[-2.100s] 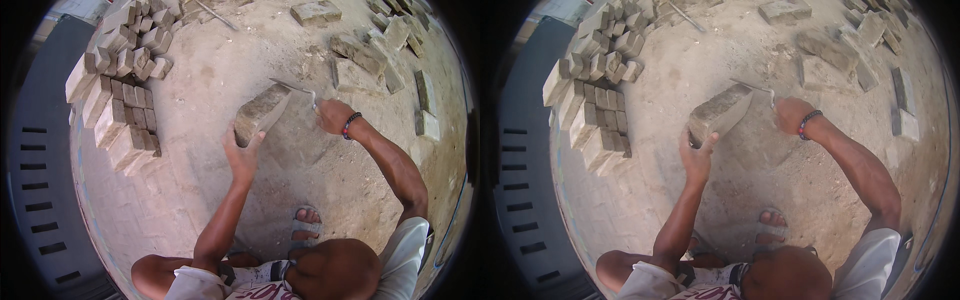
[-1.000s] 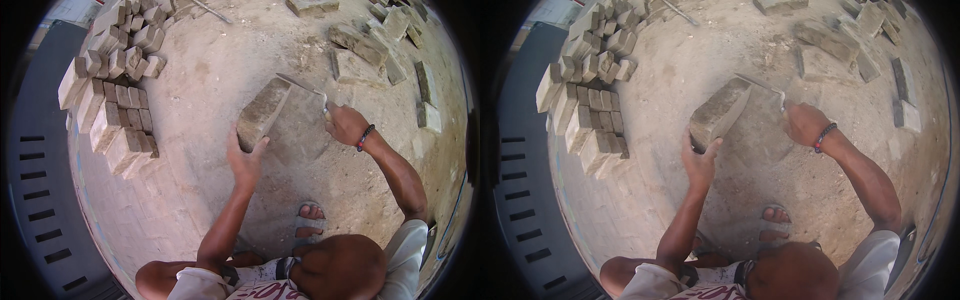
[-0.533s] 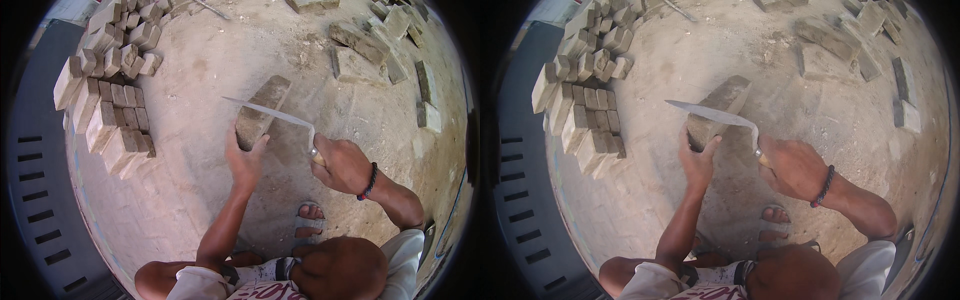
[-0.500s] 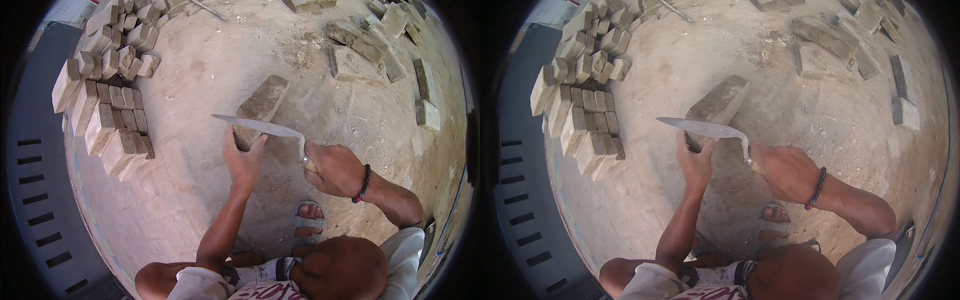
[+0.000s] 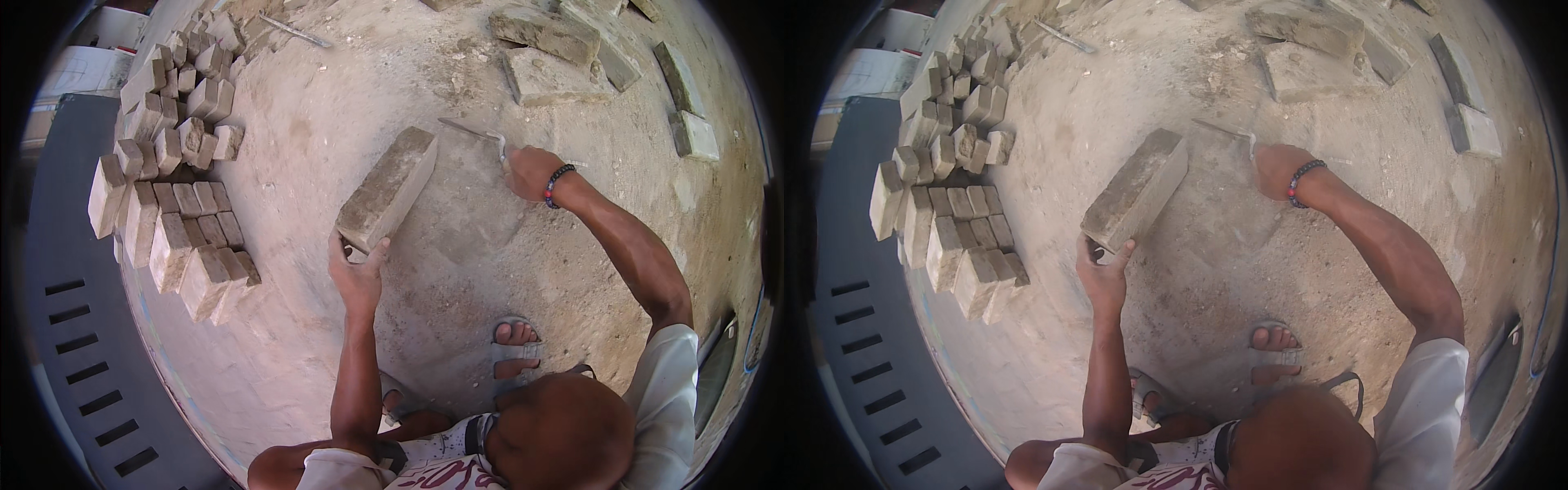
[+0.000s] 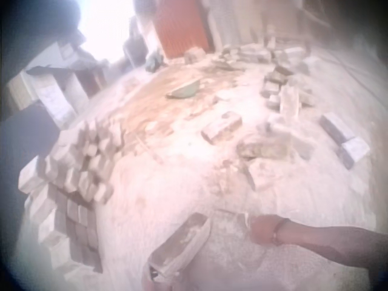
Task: The person uses a trowel to chip and smooth the edges of rectangular stone blocks. They repeatedly pick up blocks, strike them with the trowel, and place them back on the ground.
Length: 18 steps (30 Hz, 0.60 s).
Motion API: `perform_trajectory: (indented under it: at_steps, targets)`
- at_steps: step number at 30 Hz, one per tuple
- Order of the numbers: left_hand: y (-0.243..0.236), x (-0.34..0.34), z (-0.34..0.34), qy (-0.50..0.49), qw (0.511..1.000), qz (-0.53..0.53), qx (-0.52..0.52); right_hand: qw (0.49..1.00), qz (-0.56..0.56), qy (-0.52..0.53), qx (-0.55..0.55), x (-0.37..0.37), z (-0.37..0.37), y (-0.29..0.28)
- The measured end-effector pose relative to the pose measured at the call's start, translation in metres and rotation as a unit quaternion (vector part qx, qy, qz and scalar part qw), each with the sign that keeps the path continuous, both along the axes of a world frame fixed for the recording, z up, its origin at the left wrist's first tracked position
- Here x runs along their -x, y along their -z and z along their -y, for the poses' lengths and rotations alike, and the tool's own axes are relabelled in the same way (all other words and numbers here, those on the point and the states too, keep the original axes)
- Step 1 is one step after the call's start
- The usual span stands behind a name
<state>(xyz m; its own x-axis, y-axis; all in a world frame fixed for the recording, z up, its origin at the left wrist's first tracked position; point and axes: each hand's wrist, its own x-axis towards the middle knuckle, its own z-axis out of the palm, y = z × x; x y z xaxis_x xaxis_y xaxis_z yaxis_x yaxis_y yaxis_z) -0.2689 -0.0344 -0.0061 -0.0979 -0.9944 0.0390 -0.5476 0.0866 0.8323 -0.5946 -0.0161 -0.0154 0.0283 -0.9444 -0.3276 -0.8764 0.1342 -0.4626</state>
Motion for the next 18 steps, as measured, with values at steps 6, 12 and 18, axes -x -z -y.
perform_trajectory:
  at_steps: [6,12,18]
  targets:
    - [0.042,-0.059,0.009,0.024,0.997,-0.046,-0.05,0.963,0.238,0.081,0.096,-0.036,-0.015,-0.042]
    - [0.055,-0.055,0.01,0.044,0.996,-0.008,-0.083,0.953,0.3,0.032,0.019,-0.054,-0.013,0.011]
    - [0.035,-0.077,0.028,0.062,0.986,0.039,-0.149,0.952,0.272,0.081,0.116,-0.038,0.013,-0.029]
